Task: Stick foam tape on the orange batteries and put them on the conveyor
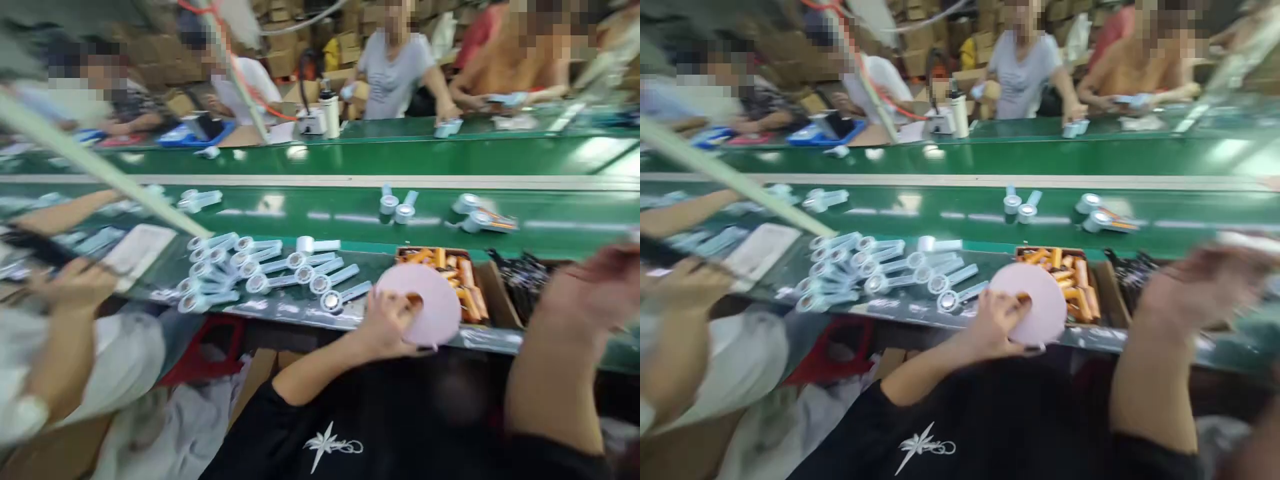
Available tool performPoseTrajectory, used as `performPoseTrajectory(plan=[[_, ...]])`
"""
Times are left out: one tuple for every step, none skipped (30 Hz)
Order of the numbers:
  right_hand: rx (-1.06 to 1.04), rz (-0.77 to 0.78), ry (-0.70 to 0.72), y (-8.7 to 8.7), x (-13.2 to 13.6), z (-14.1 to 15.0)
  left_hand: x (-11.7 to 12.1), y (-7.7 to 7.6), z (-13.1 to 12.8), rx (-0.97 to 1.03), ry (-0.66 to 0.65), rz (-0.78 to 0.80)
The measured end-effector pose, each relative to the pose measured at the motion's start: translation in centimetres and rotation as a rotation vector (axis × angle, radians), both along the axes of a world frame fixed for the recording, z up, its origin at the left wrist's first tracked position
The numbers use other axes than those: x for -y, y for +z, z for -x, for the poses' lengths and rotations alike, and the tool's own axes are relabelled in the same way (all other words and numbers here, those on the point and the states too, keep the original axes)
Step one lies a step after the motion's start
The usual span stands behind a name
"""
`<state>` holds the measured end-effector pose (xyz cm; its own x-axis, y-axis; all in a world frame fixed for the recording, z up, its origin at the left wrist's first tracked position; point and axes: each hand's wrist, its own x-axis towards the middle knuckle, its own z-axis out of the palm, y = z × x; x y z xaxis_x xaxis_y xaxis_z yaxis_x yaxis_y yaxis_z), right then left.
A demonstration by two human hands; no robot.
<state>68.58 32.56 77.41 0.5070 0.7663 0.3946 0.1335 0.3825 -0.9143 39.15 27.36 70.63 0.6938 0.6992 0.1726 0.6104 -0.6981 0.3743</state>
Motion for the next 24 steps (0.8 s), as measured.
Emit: performPoseTrajectory(plan=[[-0.101,-0.157,-0.133,1.0,-0.3,-1.0,-2.1,0.8,-0.4,-0.006,-0.054,0.039],[-0.140,-0.194,-0.119,1.6,-0.5,-1.4,-4.7,1.8,-1.0,-0.011,-0.133,0.086],[-0.155,-0.174,-0.064,1.8,-0.7,-1.2,-7.6,2.8,-1.9,-0.017,-0.218,0.142],[-0.168,-0.161,-0.026,1.7,-0.9,-0.7,-10.7,3.8,-2.9,-0.029,-0.253,0.196],[-0.170,-0.130,0.029,1.2,-1.2,0.1,-13.8,4.6,-4.0,-0.057,-0.211,0.223],[-0.174,-0.116,0.066,0.7,-1.6,1.0,-16.8,5.2,-5.2,-0.089,-0.102,0.213],[-0.181,-0.118,0.090,0.1,-2.2,1.7,-19.5,5.6,-6.4,-0.130,0.023,0.181],[-0.186,-0.119,0.116,-0.3,-2.8,2.3,-22.0,5.7,-7.6,-0.165,0.130,0.143],[-0.190,-0.119,0.143,-0.6,-3.6,2.7,-24.2,5.6,-8.7,-0.200,0.208,0.106],[-0.190,-0.113,0.173,-0.7,-4.5,2.9,-26.0,5.3,-9.9,-0.234,0.241,0.083],[-0.187,-0.101,0.201,-0.6,-5.3,3.0,-27.5,5.1,-11.0,-0.264,0.247,0.071],[-0.180,-0.084,0.230,-0.4,-6.1,2.9,-28.5,4.8,-12.1,-0.300,0.246,0.062],[-0.168,-0.067,0.254,-0.1,-6.8,2.7,-29.3,4.6,-13.0,-0.339,0.240,0.056],[-0.154,-0.049,0.271,0.2,-7.4,2.4,-29.8,4.4,-13.7,-0.377,0.227,0.055],[-0.135,-0.028,0.279,0.5,-7.9,1.9,-30.1,4.2,-14.3,-0.412,0.209,0.058],[-0.111,-0.004,0.280,0.7,-8.4,1.3,-30.4,3.9,-14.7,-0.445,0.187,0.067],[-0.083,0.020,0.274,0.7,-9.0,0.4,-30.7,3.5,-15.0,-0.472,0.158,0.082],[-0.052,0.043,0.266,0.5,-9.7,-0.5,-31.0,3.0,-15.1,-0.492,0.125,0.098],[-0.021,0.070,0.257,0.2,-10.7,-1.4,-31.3,2.5,-15.1,-0.504,0.091,0.114],[0.019,0.105,0.249,-0.3,-11.7,-2.2,-31.6,1.9,-14.9,-0.508,0.056,0.125],[0.069,0.155,0.244,-0.8,-12.7,-2.7,-31.8,1.3,-14.7,-0.507,0.021,0.132],[0.130,0.220,0.253,-1.4,-13.6,-3.0,-31.9,0.9,-14.5,-0.504,-0.013,0.137],[0.201,0.290,0.264,-2.0,-14.5,-3.1,-32.1,0.5,-14.2,-0.501,-0.047,0.141],[0.285,0.367,0.291,-2.6,-15.3,-3.1,-32.4,0.3,-14.0,-0.500,-0.084,0.147]])
